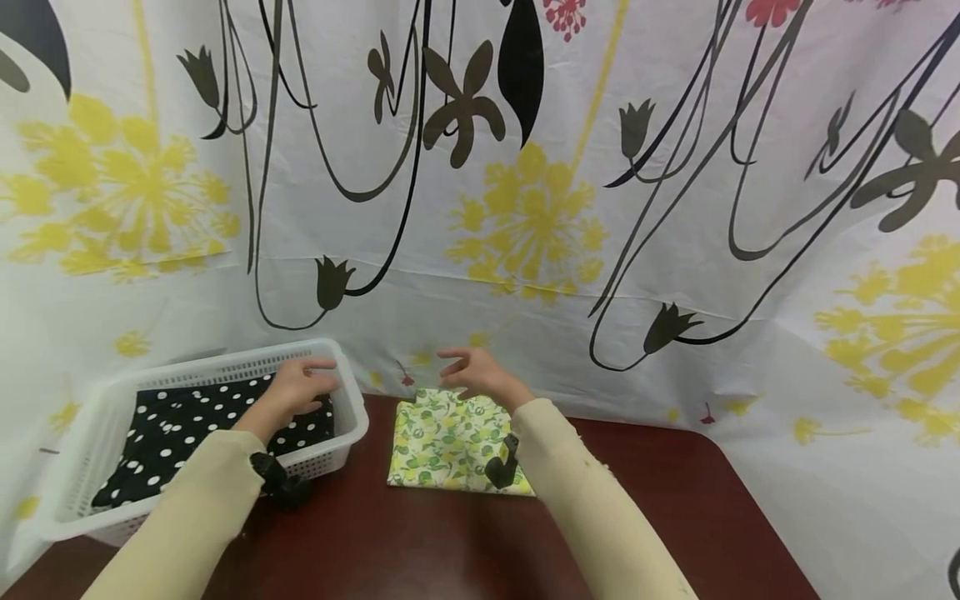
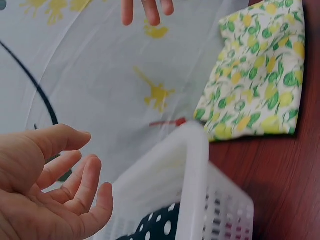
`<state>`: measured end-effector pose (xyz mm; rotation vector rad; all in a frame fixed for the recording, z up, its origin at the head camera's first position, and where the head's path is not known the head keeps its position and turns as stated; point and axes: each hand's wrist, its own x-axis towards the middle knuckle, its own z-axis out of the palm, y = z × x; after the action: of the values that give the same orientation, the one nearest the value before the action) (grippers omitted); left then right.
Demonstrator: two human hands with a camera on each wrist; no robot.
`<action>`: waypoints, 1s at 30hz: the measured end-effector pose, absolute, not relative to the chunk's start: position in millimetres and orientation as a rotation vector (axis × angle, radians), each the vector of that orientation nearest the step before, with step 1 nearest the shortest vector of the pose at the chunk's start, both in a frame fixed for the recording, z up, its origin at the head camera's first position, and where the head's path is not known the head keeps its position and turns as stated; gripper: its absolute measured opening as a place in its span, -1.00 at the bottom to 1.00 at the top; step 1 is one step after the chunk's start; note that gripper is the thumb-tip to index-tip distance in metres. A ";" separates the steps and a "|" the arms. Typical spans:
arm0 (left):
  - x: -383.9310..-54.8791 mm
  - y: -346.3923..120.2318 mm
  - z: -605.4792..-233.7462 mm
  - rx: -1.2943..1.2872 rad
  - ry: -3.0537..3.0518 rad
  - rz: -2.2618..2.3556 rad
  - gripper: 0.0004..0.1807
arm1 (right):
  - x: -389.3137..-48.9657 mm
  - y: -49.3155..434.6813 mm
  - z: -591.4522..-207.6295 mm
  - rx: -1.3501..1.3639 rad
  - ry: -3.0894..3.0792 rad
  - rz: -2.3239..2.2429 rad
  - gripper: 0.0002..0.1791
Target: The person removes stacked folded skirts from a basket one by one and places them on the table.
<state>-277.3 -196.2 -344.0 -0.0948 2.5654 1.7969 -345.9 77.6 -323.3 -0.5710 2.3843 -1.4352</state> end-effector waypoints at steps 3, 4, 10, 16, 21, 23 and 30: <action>-275.9 -208.3 -345.3 -0.132 2.563 1.798 -0.40 | -345.6 68.2 -320.6 -0.610 2.375 -1.416 -0.42; -275.2 -212.5 -345.9 -0.139 2.567 1.789 -0.39 | -345.2 65.3 -319.7 -0.619 2.370 -1.411 -0.42; -269.7 -236.1 -348.5 -0.202 2.565 1.761 -0.37 | -342.3 48.6 -317.3 -0.716 2.331 -1.397 -0.42; -263.3 -260.0 -349.4 -0.232 2.554 1.736 -0.36 | -340.7 31.0 -320.0 -0.709 2.318 -1.398 -0.42; -256.0 -283.2 -354.0 -0.279 2.582 1.712 -0.34 | -340.4 14.3 -323.9 -0.717 2.302 -1.395 -0.43; -253.1 -292.4 -356.3 -0.322 2.605 1.694 -0.33 | -341.0 8.3 -325.0 -0.724 2.273 -1.409 -0.44; -241.7 -323.1 -365.3 -0.416 2.623 1.666 -0.28 | -341.1 -7.2 -323.5 -0.725 2.268 -1.409 -0.43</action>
<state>-241.7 -323.1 -365.3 -0.4159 2.6227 1.6663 -341.1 -7.2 -323.5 -0.7249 2.2685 -1.4094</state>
